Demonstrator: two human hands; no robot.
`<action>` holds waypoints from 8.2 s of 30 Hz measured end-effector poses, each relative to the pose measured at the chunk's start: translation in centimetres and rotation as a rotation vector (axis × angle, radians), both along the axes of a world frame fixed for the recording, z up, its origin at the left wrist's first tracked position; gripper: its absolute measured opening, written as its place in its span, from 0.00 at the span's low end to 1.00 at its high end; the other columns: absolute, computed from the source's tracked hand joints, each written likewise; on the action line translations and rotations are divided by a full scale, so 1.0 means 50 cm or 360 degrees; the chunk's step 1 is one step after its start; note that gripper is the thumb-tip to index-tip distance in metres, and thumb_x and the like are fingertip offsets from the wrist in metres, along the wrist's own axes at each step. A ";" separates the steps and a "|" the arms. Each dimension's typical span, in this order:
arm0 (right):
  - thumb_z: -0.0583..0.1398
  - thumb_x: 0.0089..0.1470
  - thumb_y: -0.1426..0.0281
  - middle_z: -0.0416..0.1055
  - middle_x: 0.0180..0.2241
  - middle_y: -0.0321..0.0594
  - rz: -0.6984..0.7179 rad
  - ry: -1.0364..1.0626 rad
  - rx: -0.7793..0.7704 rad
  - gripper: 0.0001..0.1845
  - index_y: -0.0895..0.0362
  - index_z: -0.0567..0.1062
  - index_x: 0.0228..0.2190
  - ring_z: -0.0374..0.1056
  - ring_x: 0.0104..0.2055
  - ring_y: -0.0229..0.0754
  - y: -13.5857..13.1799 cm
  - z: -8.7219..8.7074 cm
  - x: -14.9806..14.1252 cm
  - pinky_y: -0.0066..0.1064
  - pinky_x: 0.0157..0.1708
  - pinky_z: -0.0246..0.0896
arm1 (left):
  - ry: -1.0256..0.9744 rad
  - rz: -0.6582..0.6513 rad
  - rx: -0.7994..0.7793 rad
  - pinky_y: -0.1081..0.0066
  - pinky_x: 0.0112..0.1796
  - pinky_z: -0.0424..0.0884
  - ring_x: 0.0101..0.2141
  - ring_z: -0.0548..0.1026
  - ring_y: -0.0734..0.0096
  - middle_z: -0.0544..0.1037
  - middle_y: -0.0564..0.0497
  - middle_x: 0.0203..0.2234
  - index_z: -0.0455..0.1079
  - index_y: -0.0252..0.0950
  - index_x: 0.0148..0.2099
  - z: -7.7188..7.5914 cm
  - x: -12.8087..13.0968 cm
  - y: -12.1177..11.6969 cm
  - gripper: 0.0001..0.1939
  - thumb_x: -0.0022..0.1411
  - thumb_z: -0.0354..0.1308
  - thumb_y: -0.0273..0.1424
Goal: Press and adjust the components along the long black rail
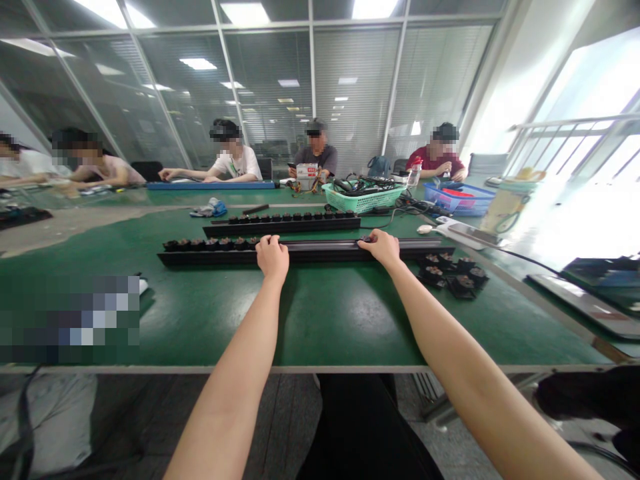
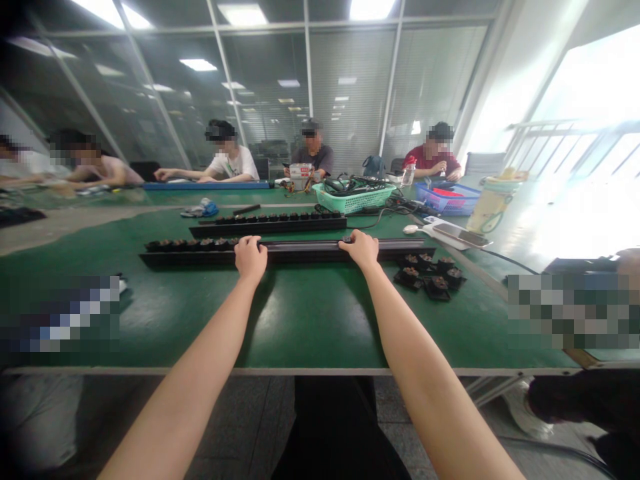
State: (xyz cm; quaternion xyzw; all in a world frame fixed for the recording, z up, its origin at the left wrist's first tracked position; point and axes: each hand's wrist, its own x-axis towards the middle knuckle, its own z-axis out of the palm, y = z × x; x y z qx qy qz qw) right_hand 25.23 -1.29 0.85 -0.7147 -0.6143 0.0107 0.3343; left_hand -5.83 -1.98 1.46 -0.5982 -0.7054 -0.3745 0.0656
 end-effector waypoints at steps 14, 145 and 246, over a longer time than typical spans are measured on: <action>0.63 0.52 0.54 0.76 0.33 0.38 -0.0014 0.0053 0.0010 0.17 0.52 0.66 0.29 0.71 0.42 0.51 -0.001 -0.004 -0.003 0.41 0.48 0.51 | -0.0004 0.0015 -0.0008 0.58 0.56 0.71 0.59 0.68 0.50 0.72 0.42 0.60 0.75 0.39 0.58 0.001 0.002 -0.001 0.20 0.69 0.50 0.28; 0.61 0.54 0.54 0.79 0.44 0.44 -0.0123 -0.0010 -0.0124 0.20 0.50 0.79 0.44 0.69 0.53 0.57 -0.005 -0.003 0.005 0.51 0.57 0.48 | -0.0019 -0.0002 0.0002 0.57 0.56 0.71 0.59 0.68 0.50 0.72 0.42 0.59 0.75 0.38 0.59 0.003 0.003 -0.005 0.20 0.69 0.50 0.28; 0.59 0.57 0.52 0.76 0.49 0.56 -0.0308 -0.0039 -0.0229 0.27 0.60 0.71 0.49 0.63 0.57 0.62 -0.010 0.002 -0.007 0.49 0.55 0.47 | -0.0005 0.0011 -0.0001 0.59 0.57 0.70 0.59 0.68 0.50 0.73 0.42 0.59 0.75 0.37 0.58 0.005 0.003 -0.005 0.20 0.69 0.50 0.28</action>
